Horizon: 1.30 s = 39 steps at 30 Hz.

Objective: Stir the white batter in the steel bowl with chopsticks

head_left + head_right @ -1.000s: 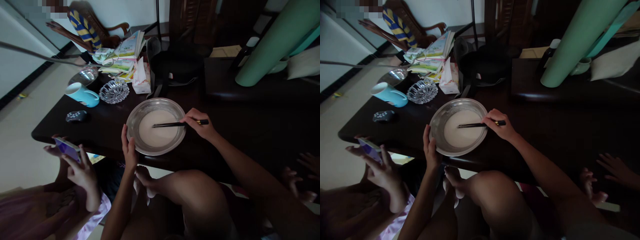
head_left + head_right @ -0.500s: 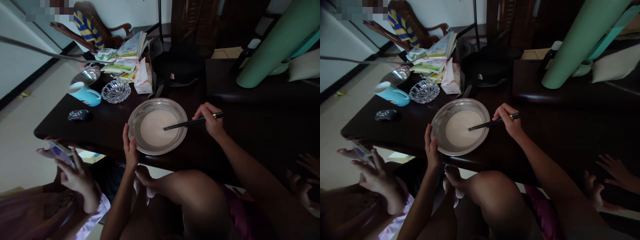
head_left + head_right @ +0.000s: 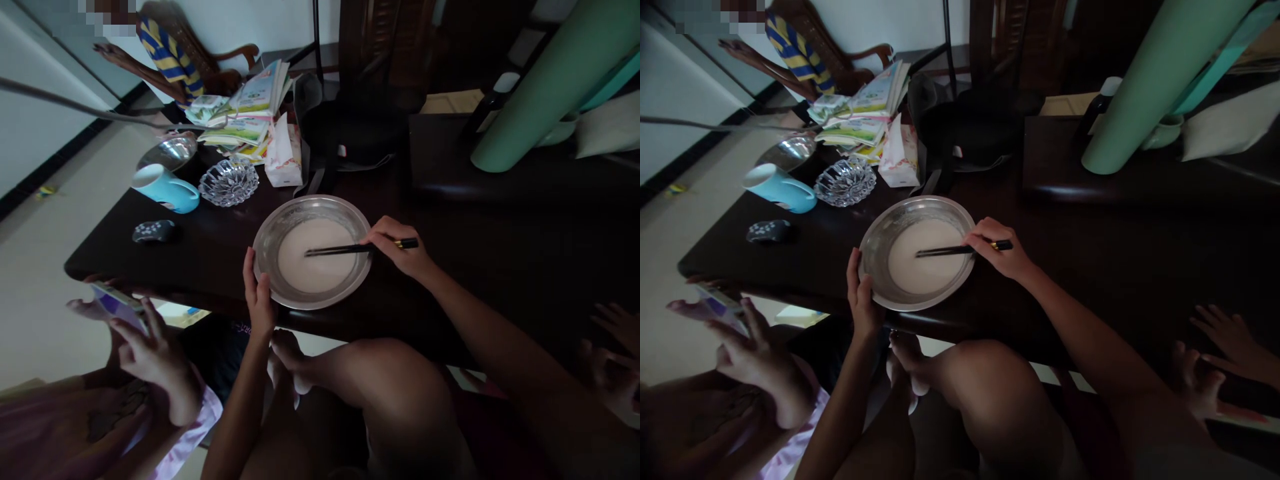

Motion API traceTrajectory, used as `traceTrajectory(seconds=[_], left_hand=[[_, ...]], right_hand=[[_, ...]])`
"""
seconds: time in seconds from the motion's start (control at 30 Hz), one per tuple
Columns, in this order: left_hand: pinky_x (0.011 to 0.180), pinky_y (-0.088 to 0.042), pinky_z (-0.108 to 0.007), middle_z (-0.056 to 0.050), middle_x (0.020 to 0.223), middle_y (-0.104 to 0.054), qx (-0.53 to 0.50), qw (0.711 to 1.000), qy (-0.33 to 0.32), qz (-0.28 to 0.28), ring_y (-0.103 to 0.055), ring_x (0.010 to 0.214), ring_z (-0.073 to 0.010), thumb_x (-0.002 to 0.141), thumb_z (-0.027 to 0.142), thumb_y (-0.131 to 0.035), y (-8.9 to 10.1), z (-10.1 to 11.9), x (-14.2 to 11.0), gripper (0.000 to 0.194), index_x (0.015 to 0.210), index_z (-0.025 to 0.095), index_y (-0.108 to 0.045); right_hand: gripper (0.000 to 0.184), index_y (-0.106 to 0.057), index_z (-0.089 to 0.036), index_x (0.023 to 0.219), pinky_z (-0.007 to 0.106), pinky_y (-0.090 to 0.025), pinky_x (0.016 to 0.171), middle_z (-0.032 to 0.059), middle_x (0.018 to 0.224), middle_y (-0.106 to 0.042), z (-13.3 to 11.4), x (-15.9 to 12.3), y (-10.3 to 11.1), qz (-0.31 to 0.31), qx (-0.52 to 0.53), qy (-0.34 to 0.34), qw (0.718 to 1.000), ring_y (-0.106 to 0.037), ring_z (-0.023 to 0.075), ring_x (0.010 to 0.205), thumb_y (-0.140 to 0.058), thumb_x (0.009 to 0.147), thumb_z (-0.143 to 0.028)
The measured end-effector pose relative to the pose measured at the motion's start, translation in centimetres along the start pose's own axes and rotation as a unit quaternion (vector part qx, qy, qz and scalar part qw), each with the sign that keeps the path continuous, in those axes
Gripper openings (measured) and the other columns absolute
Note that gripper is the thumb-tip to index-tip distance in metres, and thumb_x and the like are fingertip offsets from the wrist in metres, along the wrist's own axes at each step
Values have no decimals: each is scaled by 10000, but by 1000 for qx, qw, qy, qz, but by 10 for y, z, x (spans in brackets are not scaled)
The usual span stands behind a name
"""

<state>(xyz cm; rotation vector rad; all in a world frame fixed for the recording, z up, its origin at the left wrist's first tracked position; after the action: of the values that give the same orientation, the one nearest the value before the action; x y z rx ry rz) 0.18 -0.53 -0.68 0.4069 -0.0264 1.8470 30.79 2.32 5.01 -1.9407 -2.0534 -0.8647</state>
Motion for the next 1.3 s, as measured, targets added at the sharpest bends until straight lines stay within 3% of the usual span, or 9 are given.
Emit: traceTrajectory(seconds=[0.13,0.3,0.47,0.6,0.77,0.93,1.1,1.23,1.3], left_hand=[[1235,-206,-438,-54,1595,-384,0,1000,-5,-6,-311,1487,-281,918,505,-555,-1,0,0,601,1473,290,-468],[1237,-200,-423,-62,1587,-396,1,1000,-6,1,-315,1485,-281,919,499,-557,0,2,-1,599,1469,276,-476],[1234,-211,-423,-62,1589,-392,3,1000,-2,-4,-312,1487,-282,913,518,-558,-1,0,0,611,1469,282,-470],[1236,-205,-418,-58,1594,-384,4,1000,0,-2,-302,1492,-279,914,519,-557,0,0,0,609,1469,284,-469],[1236,-202,-437,-60,1596,-380,-9,1000,4,-3,-305,1489,-293,906,527,-566,-1,0,0,618,1467,287,-472],[1238,-197,-422,-65,1597,-380,-5,1000,0,-1,-306,1489,-287,907,528,-565,0,2,0,625,1469,270,-473],[1233,-212,-431,-61,1594,-387,-1,1000,1,-6,-311,1487,-286,910,522,-561,-1,3,-1,613,1467,280,-476],[1233,-215,-424,-60,1592,-389,-5,1000,0,-2,-317,1485,-281,914,506,-561,-1,1,-1,602,1467,283,-475],[1235,-207,-426,-57,1598,-378,-8,1000,-1,-1,-309,1489,-284,915,509,-558,-1,1,0,605,1471,288,-467]], right_hand=[[390,-668,-228,686,322,-477,637,1,640,-642,0,-1,9,108,23,-10,994,-595,150,629,-516,982,-431],[327,-712,-240,742,337,-491,694,13,733,-698,-1,0,1,10,1,5,1000,-625,165,714,-559,962,-428],[393,-668,-232,699,322,-490,608,0,636,-638,3,-1,10,115,45,-38,992,-611,150,601,-520,973,-470],[358,-706,-241,735,338,-508,684,9,720,-696,0,0,1,14,14,-17,1000,-637,162,689,-554,953,-482],[393,-674,-233,695,331,-490,650,6,658,-666,2,-1,10,105,15,-33,994,-621,160,648,-523,971,-469],[318,-712,-248,748,347,-492,706,7,729,-703,0,1,0,4,-8,5,1000,-626,169,715,-566,955,-441],[400,-672,-233,694,331,-479,626,3,635,-648,1,0,9,112,19,-26,993,-601,156,620,-513,977,-467],[345,-712,-250,740,353,-494,683,9,702,-694,-4,1,0,18,7,6,1000,-618,170,688,-552,958,-464],[339,-716,-257,737,368,-492,713,10,722,-701,-4,2,0,19,-15,9,1000,-617,177,717,-566,948,-476]])
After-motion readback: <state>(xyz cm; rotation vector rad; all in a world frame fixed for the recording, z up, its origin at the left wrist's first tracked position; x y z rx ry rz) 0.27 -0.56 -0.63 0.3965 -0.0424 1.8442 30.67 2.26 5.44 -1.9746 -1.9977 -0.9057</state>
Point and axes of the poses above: each hand's wrist, its own x-axis towards the middle knuckle, its own y-axis out of the back of the hand, z = x × y, the point moved 4 cm from there along x, towards the middle knuckle
